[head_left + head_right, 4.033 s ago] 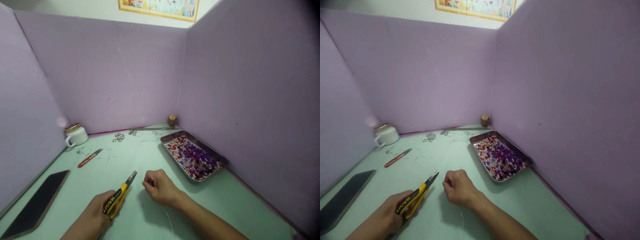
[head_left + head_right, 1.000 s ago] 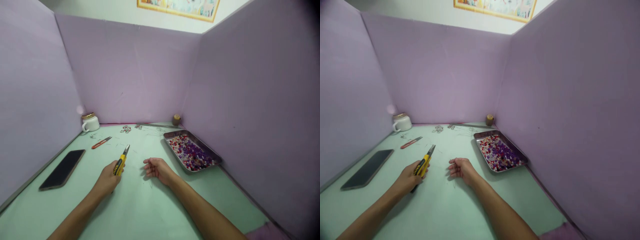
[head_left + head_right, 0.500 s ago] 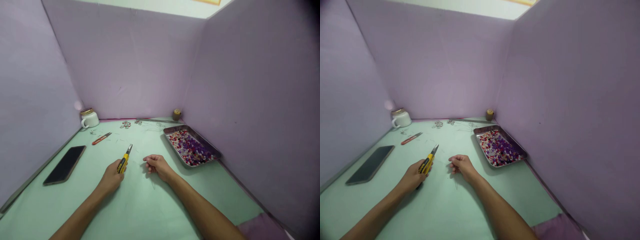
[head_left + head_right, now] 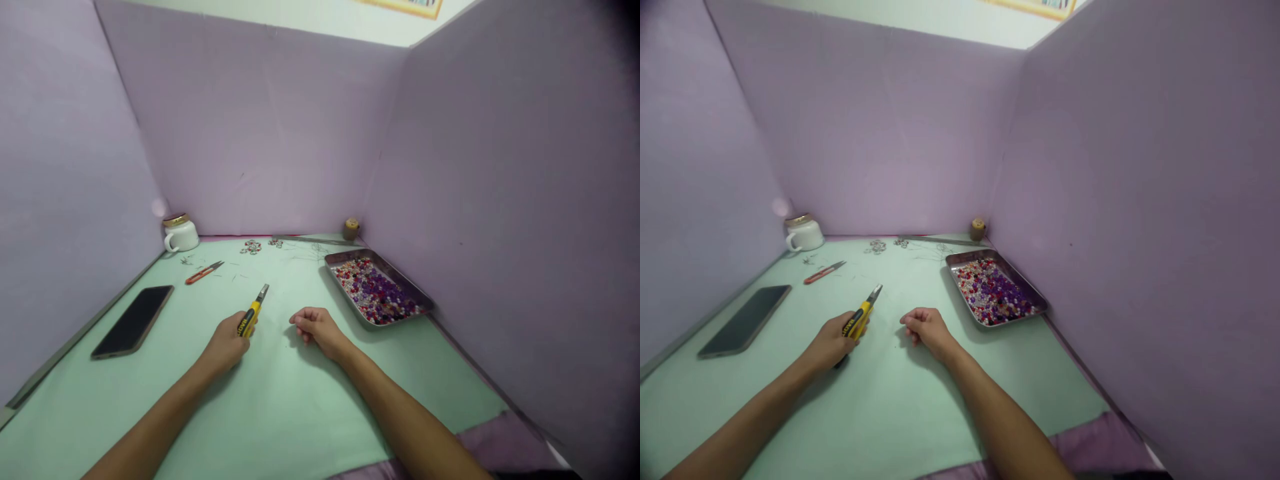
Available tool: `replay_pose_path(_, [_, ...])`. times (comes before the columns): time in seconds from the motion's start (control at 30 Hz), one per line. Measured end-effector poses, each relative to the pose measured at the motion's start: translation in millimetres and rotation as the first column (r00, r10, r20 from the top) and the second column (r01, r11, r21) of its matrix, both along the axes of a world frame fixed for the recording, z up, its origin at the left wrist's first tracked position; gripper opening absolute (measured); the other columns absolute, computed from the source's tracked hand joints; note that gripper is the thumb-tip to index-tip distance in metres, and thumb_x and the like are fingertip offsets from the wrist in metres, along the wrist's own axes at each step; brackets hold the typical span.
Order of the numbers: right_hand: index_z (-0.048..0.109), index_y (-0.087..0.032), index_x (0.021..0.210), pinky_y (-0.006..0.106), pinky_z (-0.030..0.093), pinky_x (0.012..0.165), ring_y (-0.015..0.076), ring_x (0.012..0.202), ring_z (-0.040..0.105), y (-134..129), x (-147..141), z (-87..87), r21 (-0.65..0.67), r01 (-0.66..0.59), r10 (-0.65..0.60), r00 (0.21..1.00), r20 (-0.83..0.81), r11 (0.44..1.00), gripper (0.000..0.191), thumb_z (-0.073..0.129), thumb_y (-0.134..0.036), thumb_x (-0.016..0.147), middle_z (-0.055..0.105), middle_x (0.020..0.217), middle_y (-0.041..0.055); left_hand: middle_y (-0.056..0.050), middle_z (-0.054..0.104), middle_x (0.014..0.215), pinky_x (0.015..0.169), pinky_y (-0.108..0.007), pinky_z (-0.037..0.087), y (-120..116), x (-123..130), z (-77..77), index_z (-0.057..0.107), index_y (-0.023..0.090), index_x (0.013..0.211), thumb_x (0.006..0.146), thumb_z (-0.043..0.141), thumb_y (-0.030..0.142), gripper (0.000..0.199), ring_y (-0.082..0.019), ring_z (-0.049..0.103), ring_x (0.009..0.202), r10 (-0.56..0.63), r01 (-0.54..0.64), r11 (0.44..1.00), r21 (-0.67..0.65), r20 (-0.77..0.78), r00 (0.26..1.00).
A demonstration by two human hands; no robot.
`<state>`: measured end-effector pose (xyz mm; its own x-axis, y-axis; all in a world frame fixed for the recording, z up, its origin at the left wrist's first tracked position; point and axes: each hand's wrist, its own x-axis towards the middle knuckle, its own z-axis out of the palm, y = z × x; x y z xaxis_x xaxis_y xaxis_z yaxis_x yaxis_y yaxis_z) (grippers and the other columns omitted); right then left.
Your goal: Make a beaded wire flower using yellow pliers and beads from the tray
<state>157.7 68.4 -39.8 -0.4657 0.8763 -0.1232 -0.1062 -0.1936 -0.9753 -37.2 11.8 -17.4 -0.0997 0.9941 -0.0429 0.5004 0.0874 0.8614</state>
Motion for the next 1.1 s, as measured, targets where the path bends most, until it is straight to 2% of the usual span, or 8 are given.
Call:
replay_pose_path(0.1, [0.058, -0.01, 0.068, 0.017, 0.026, 0.033, 0.0029, 0.032, 0.035, 0.2, -0.4, -0.6, 0.035, 0.002, -0.003, 1.0, 0.028, 0.999, 0.02, 0.06, -0.029, 0.063, 0.05, 0.045, -0.0055, 0.001, 0.053, 0.065, 0.052, -0.024, 0.034, 1.5, -1.6, 1.1, 0.051, 0.018, 0.073, 0.049, 0.044, 0.007, 0.027, -0.016, 0.049, 0.062, -0.009, 0.012, 0.999, -0.044, 0.068, 0.998])
replay_pose_path(0.23, [0.057, -0.011, 0.067, 0.016, 0.023, 0.031, 0.0026, 0.031, 0.034, 3.0, 0.1, -3.5, -0.023, 0.053, -0.052, 0.998, 0.037, 0.998, 0.02, 0.06, -0.03, 0.062, 0.048, 0.043, -0.0063, 0.0, 0.055, 0.066, 0.053, -0.025, 0.038, 4.0, -4.2, 5.4, 0.051, 0.017, 0.069, 0.044, 0.044, 0.005, 0.029, -0.016, 0.052, 0.063, -0.015, 0.037, 0.991, -0.125, 0.177, 0.984])
replay_pose_path(0.43, [0.059, -0.011, 0.071, 0.017, 0.03, 0.032, 0.0033, 0.033, 0.036, 9.9, 3.2, -8.8, -0.06, -0.006, 0.006, 1.0, -0.007, 0.998, 0.024, 0.064, -0.032, 0.061, 0.051, 0.047, -0.0048, -0.001, 0.056, 0.067, 0.057, -0.026, 0.043, 6.4, -7.4, 6.0, 0.051, 0.017, 0.066, 0.042, 0.044, 0.004, 0.028, -0.018, 0.055, 0.068, -0.01, 0.069, 0.981, -0.182, 0.305, 0.952])
replay_pose_path(0.57, [0.06, -0.011, 0.072, 0.018, 0.033, 0.034, 0.0036, 0.035, 0.039, 11.6, 5.6, -10.6, -0.07, -0.033, 0.031, 0.999, -0.023, 0.997, 0.025, 0.065, -0.032, 0.062, 0.052, 0.049, -0.004, 0.0, 0.056, 0.063, 0.054, -0.026, 0.041, 7.6, -7.3, 2.9, 0.052, 0.016, 0.065, 0.04, 0.043, 0.003, 0.03, -0.016, 0.053, 0.062, 0.001, 0.059, 0.983, -0.176, 0.321, 0.947])
replay_pose_path(0.83, [0.06, -0.011, 0.073, 0.017, 0.032, 0.034, 0.0036, 0.035, 0.04, 12.2, 6.8, -10.7, -0.07, -0.064, 0.064, 0.998, -0.007, 0.995, 0.024, 0.065, -0.032, 0.063, 0.053, 0.049, -0.0037, 0.001, 0.054, 0.061, 0.052, -0.025, 0.037, 6.7, -5.2, 6.4, 0.051, 0.016, 0.062, 0.04, 0.044, 0.002, 0.027, -0.015, 0.05, 0.057, 0.019, 0.047, 0.979, -0.197, 0.322, 0.947])
replay_pose_path(1.1, [0.06, -0.011, 0.072, 0.018, 0.035, 0.035, 0.0041, 0.036, 0.04, 13.6, 6.8, -10.2, -0.06, -0.095, 0.096, 0.995, 0.009, 0.994, 0.024, 0.066, -0.032, 0.063, 0.053, 0.049, -0.0033, 0.0, 0.055, 0.065, 0.055, -0.026, 0.037, 6.8, -7.7, 3.5, 0.051, 0.017, 0.066, 0.043, 0.045, 0.003, 0.027, -0.016, 0.05, 0.062, 0.0, 0.062, 0.978, -0.201, 0.292, 0.956])
